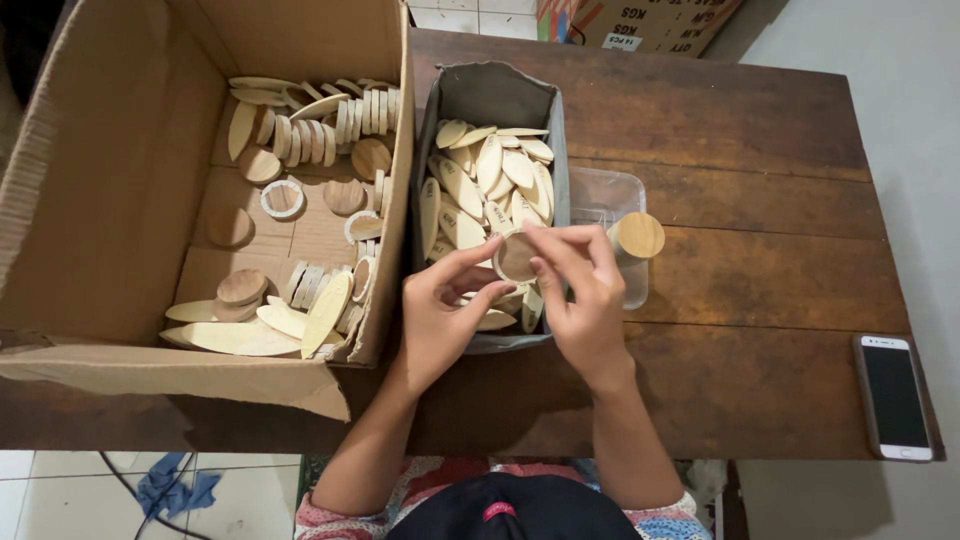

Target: The person picks up small wooden pieces from a cardboard box, turns them over to inspect both sides, and places them into a clear plastic container. The process is repeated for multiple pieces throughout the clip.

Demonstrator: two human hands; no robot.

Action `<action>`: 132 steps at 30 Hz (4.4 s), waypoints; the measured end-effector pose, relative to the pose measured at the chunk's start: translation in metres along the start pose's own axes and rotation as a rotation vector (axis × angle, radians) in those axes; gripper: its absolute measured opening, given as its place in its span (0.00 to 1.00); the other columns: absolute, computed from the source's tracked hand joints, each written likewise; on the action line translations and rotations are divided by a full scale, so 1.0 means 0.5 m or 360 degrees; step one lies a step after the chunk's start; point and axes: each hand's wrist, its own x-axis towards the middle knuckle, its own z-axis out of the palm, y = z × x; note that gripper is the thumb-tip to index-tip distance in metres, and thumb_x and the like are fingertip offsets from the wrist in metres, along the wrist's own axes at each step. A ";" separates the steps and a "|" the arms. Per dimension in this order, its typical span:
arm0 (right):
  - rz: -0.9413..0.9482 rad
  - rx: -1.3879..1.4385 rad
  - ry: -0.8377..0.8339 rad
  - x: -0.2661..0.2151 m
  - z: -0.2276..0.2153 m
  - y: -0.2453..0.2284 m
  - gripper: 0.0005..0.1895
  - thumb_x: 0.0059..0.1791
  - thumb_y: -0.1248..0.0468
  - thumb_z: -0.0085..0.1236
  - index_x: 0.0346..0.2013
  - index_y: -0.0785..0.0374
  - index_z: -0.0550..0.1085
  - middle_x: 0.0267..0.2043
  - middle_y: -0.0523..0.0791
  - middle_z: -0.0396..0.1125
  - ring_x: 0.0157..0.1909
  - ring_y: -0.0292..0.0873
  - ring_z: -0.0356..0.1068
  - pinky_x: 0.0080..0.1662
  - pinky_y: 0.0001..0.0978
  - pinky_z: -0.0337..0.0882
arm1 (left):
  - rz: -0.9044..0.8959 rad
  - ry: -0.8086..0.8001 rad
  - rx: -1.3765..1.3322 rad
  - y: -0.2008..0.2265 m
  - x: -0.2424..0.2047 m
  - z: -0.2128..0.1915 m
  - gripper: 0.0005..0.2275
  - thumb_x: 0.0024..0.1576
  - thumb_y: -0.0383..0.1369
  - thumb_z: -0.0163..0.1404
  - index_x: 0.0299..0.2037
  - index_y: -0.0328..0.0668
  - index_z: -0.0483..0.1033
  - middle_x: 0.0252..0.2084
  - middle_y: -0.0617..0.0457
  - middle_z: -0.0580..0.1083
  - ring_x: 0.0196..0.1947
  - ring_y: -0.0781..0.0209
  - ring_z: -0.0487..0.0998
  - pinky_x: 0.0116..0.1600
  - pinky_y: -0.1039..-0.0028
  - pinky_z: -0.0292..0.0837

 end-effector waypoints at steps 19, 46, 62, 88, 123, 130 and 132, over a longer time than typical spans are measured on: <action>0.0033 0.0059 -0.0058 0.003 -0.004 -0.014 0.14 0.54 0.73 0.53 0.49 0.58 0.82 0.47 0.50 0.65 0.47 0.55 0.76 0.49 0.42 0.78 | 0.0011 0.0053 0.0083 0.023 0.006 0.009 0.21 0.53 0.19 0.61 0.58 0.38 0.77 0.33 0.41 0.82 0.33 0.59 0.84 0.42 0.67 0.83; 0.0025 0.0323 -0.0081 -0.005 -0.010 0.008 0.09 0.53 0.71 0.58 0.45 0.58 0.79 0.55 0.51 0.70 0.54 0.53 0.76 0.54 0.44 0.77 | 0.0198 0.0185 0.0037 0.004 0.009 0.012 0.19 0.55 0.20 0.60 0.58 0.30 0.76 0.54 0.40 0.74 0.50 0.51 0.81 0.50 0.70 0.82; 0.0151 0.0533 0.0156 -0.008 -0.004 0.013 0.06 0.54 0.76 0.55 0.45 0.73 0.75 0.49 0.56 0.70 0.48 0.49 0.77 0.49 0.36 0.79 | 0.0205 0.0115 0.0037 -0.001 0.005 0.011 0.13 0.61 0.20 0.52 0.56 0.28 0.76 0.56 0.37 0.77 0.50 0.44 0.82 0.47 0.63 0.83; 0.0507 0.0605 0.0090 -0.028 0.005 0.023 0.12 0.56 0.68 0.54 0.52 0.69 0.76 0.32 0.49 0.71 0.30 0.37 0.72 0.35 0.29 0.78 | 0.0240 0.0146 0.0257 0.020 0.014 0.008 0.09 0.62 0.24 0.52 0.51 0.34 0.77 0.36 0.43 0.78 0.24 0.61 0.78 0.32 0.70 0.78; 0.0214 -0.0532 -0.0660 -0.013 -0.134 0.051 0.49 0.40 0.67 0.67 0.74 0.50 0.56 0.70 0.42 0.61 0.56 0.43 0.69 0.57 0.52 0.49 | 0.0371 -0.0067 0.0080 0.011 0.003 0.002 0.12 0.65 0.31 0.46 0.50 0.29 0.77 0.39 0.42 0.81 0.26 0.61 0.80 0.37 0.70 0.78; 0.0253 -0.0581 -0.0774 -0.021 -0.128 0.052 0.49 0.40 0.65 0.67 0.74 0.45 0.56 0.70 0.39 0.59 0.64 0.41 0.65 0.59 0.52 0.48 | 0.0528 -0.0013 0.0141 0.017 0.004 0.007 0.13 0.66 0.34 0.45 0.45 0.29 0.79 0.36 0.45 0.79 0.24 0.59 0.79 0.35 0.68 0.77; 0.0288 -0.0626 -0.0821 -0.011 -0.124 0.037 0.48 0.39 0.61 0.67 0.73 0.46 0.58 0.69 0.42 0.60 0.68 0.44 0.62 0.60 0.57 0.49 | 0.0771 0.0068 0.0288 0.014 -0.011 -0.006 0.18 0.66 0.44 0.45 0.40 0.37 0.81 0.33 0.49 0.80 0.24 0.56 0.77 0.33 0.67 0.74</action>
